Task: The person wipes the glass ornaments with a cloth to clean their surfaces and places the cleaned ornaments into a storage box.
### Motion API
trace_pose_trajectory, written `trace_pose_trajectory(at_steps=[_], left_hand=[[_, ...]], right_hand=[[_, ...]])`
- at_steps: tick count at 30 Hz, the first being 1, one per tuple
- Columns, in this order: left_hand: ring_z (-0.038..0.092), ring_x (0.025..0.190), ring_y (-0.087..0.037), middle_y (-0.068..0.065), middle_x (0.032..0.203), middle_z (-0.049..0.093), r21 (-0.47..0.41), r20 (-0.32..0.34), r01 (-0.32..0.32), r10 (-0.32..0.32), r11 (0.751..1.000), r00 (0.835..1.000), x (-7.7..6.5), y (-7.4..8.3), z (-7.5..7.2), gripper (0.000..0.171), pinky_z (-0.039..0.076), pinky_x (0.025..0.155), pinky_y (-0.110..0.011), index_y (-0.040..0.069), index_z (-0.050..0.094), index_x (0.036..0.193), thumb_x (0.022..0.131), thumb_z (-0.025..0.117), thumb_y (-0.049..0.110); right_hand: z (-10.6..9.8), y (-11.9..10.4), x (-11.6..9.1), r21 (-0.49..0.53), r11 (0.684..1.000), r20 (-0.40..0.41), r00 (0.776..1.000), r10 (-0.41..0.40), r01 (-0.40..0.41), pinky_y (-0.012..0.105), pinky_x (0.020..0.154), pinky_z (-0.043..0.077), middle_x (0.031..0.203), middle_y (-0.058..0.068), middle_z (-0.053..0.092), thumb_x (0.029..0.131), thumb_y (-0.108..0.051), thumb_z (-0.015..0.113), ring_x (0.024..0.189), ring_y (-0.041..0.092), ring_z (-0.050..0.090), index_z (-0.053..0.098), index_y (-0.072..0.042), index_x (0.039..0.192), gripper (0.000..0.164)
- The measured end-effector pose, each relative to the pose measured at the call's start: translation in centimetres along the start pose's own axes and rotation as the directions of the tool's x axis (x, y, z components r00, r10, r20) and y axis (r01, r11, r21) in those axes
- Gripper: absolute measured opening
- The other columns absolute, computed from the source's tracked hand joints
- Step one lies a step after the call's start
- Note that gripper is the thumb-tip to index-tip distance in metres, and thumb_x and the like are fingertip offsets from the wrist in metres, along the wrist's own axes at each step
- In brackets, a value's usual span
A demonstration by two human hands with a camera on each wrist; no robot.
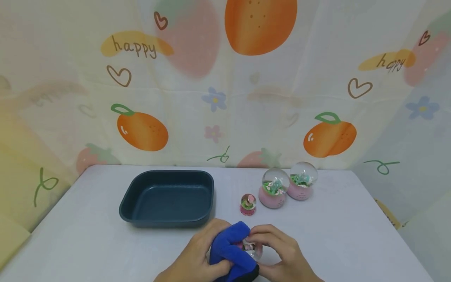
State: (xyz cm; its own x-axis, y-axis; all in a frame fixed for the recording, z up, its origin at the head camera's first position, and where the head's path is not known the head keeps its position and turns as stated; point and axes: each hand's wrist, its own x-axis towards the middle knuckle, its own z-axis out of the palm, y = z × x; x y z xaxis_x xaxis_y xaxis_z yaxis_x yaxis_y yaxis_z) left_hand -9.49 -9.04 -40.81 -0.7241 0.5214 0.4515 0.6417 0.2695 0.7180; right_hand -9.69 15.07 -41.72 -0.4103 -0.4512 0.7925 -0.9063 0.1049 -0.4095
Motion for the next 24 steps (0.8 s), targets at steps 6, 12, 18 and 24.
trace_pose_trajectory(at_steps=[6, 12, 18, 24], left_hand=[[0.061, 0.092, -0.005, 0.005, 0.105, 0.065, 0.030, -0.114, -0.133, 0.135, 0.991, 0.984, 0.1, -0.3, 0.1, 0.036, 0.055, 0.078, -0.024, 0.020, 0.064, 0.113, 0.079, 0.073, 0.013], [0.060, 0.082, -0.004, 0.002, 0.094, 0.066, 0.011, -0.163, -0.163, 0.163, 0.987, 0.973, 0.1, -0.5, 0.1, 0.031, 0.052, 0.069, -0.018, 0.015, 0.063, 0.106, 0.077, 0.070, 0.004], [0.060, 0.096, -0.006, 0.003, 0.110, 0.064, -0.069, -0.055, -0.056, 0.052, 0.996, 0.997, 0.1, -0.4, -0.4, 0.039, 0.054, 0.082, -0.026, 0.018, 0.058, 0.121, 0.084, 0.068, 0.012], [0.058, 0.106, -0.005, 0.012, 0.124, 0.057, -0.088, 0.094, 0.103, -0.094, 0.991, 0.991, 0.0, 0.0, -0.4, 0.049, 0.052, 0.092, -0.028, 0.030, 0.048, 0.133, 0.089, 0.069, 0.026]], right_hand=[[0.2, 0.0, 0.0, 0.025, 1.000, 0.031, 1.000, 0.005, -0.006, 0.016, 0.085, 0.051, 0.113, 0.015, 0.058, 0.087, -0.013, 0.075, 0.101, 0.017, 0.058, 0.062, 0.002, 0.114, 0.034], [0.0, 0.0, 0.0, 0.038, 0.999, 0.060, 0.998, 0.002, -0.004, 0.016, 0.085, 0.051, 0.117, 0.014, 0.060, 0.091, -0.010, 0.069, 0.104, 0.016, 0.059, 0.061, 0.002, 0.117, 0.030], [-0.2, -0.2, 0.5, 0.021, 0.999, 0.042, 0.998, -0.041, 0.040, 0.014, 0.091, 0.051, 0.113, 0.017, 0.061, 0.096, -0.013, 0.062, 0.106, 0.020, 0.060, 0.064, 0.005, 0.113, 0.025], [-0.5, -0.4, 1.3, -0.002, 0.991, 0.033, 0.990, -0.137, 0.137, 0.017, 0.098, 0.049, 0.112, 0.018, 0.061, 0.097, -0.008, 0.058, 0.107, 0.022, 0.061, 0.066, 0.006, 0.107, 0.019]])
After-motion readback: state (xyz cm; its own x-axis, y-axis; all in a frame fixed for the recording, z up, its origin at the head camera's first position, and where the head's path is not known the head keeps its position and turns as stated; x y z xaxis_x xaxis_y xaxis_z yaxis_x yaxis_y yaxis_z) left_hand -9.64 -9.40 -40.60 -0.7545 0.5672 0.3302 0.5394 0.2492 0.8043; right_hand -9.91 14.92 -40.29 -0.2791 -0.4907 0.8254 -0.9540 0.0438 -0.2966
